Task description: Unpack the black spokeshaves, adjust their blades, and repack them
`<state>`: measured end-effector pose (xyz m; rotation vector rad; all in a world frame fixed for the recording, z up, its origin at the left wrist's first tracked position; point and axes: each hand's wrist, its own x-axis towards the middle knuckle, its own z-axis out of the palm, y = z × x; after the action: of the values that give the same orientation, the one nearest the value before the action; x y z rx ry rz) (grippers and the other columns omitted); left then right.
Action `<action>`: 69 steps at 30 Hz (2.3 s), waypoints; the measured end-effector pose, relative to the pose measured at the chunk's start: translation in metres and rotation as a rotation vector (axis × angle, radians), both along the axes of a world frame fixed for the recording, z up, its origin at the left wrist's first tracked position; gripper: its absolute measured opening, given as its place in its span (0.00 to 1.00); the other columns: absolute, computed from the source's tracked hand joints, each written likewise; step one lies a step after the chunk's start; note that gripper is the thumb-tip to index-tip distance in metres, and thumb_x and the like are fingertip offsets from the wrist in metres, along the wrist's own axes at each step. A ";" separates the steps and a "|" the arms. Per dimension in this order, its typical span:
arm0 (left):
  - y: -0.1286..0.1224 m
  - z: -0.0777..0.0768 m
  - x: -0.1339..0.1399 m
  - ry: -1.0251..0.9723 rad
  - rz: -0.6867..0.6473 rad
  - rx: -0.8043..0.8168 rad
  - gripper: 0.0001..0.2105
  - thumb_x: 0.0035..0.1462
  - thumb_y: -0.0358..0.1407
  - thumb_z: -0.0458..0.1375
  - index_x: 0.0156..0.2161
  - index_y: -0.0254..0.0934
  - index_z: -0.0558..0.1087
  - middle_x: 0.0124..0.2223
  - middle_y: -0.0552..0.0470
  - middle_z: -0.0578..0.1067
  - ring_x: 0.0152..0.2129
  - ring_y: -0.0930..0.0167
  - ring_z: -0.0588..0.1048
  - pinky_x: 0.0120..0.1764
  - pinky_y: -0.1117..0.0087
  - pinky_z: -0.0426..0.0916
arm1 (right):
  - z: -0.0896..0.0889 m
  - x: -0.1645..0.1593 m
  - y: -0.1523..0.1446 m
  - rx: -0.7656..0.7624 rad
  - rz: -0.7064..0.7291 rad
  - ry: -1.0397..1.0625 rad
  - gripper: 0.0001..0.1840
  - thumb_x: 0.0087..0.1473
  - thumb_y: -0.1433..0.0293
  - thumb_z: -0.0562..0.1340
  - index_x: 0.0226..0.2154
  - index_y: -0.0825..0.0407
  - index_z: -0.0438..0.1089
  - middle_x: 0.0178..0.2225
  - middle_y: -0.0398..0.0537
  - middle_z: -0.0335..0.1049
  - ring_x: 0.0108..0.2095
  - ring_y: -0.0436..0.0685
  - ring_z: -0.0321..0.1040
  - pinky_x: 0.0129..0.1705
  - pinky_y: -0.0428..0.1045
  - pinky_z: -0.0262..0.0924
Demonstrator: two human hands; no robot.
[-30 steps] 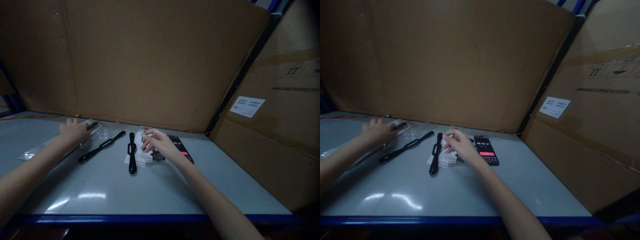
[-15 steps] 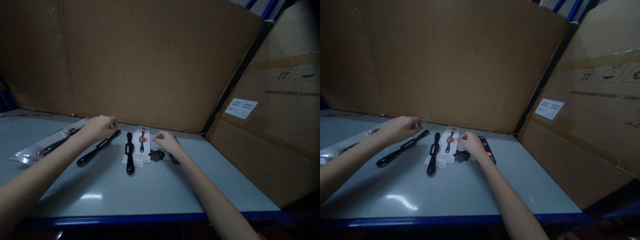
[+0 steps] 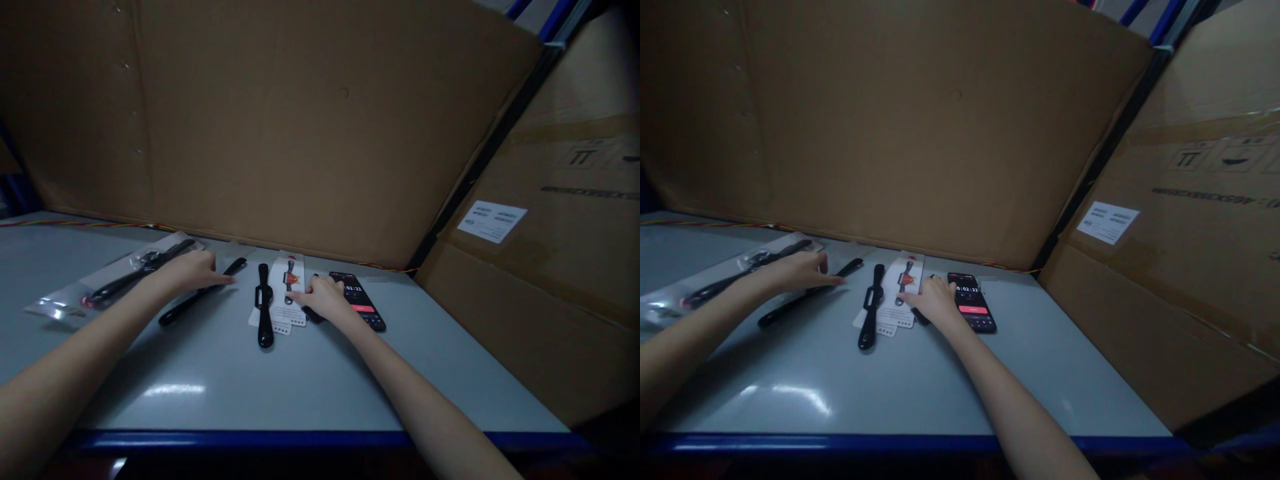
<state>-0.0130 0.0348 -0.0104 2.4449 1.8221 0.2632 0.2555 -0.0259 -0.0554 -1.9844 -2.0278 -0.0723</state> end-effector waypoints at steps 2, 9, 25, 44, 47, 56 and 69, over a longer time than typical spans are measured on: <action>-0.001 0.000 0.002 0.011 -0.018 -0.064 0.21 0.34 0.57 0.56 0.16 0.38 0.67 0.22 0.43 0.72 0.24 0.60 0.71 0.28 0.66 0.61 | 0.003 0.002 -0.002 0.027 0.008 0.028 0.28 0.45 0.45 0.53 0.25 0.53 0.69 0.33 0.55 0.69 0.39 0.65 0.63 0.38 0.56 0.50; -0.004 -0.002 0.014 0.008 -0.021 -0.121 0.12 0.40 0.43 0.55 0.25 0.35 0.72 0.29 0.43 0.74 0.27 0.62 0.72 0.28 0.69 0.63 | 0.026 0.034 -0.002 -0.065 0.042 0.172 0.20 0.44 0.52 0.57 0.28 0.53 0.67 0.31 0.50 0.69 0.32 0.56 0.64 0.29 0.47 0.50; -0.032 -0.009 0.031 0.334 -0.071 0.274 0.14 0.55 0.33 0.44 0.38 0.28 0.71 0.37 0.32 0.71 0.36 0.56 0.72 0.34 0.63 0.64 | 0.026 0.044 -0.005 -0.393 0.331 0.138 0.27 0.26 0.57 0.70 0.29 0.54 0.63 0.29 0.46 0.63 0.29 0.52 0.58 0.26 0.45 0.50; -0.025 0.007 0.035 -1.159 -0.003 -0.723 0.13 0.51 0.45 0.54 0.25 0.38 0.61 0.13 0.62 0.53 0.06 0.82 0.47 0.11 0.79 0.38 | 0.038 0.028 -0.010 -0.273 0.359 0.698 0.09 0.38 0.71 0.65 0.24 0.54 0.64 0.19 0.40 0.62 0.20 0.46 0.58 0.20 0.44 0.47; -0.031 0.011 0.041 -1.359 -0.049 -0.912 0.13 0.51 0.37 0.56 0.22 0.36 0.59 0.13 0.63 0.52 0.06 0.84 0.45 0.10 0.81 0.37 | 0.043 0.019 -0.014 -0.226 0.384 0.893 0.07 0.43 0.71 0.63 0.28 0.55 0.67 0.24 0.43 0.67 0.23 0.47 0.62 0.23 0.44 0.53; -0.053 -0.004 0.069 -1.397 0.015 -0.870 0.15 0.52 0.44 0.55 0.33 0.31 0.71 0.20 0.54 0.67 0.16 0.78 0.66 0.19 0.79 0.63 | 0.042 -0.015 -0.031 -0.190 0.529 1.066 0.19 0.46 0.66 0.62 0.43 0.50 0.63 0.24 0.39 0.62 0.17 0.44 0.58 0.18 0.42 0.53; -0.078 0.003 0.088 -1.409 0.000 -1.072 0.13 0.55 0.41 0.51 0.39 0.35 0.70 0.30 0.49 0.74 0.28 0.68 0.74 0.29 0.67 0.71 | 0.029 -0.031 -0.031 -0.226 0.489 1.100 0.27 0.41 0.69 0.65 0.43 0.49 0.53 0.17 0.32 0.55 0.15 0.44 0.54 0.16 0.41 0.47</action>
<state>0.0748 -0.0436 -0.0072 0.9415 0.8518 0.5806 0.2240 -0.0574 -0.0269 -1.0836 -1.6565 1.1167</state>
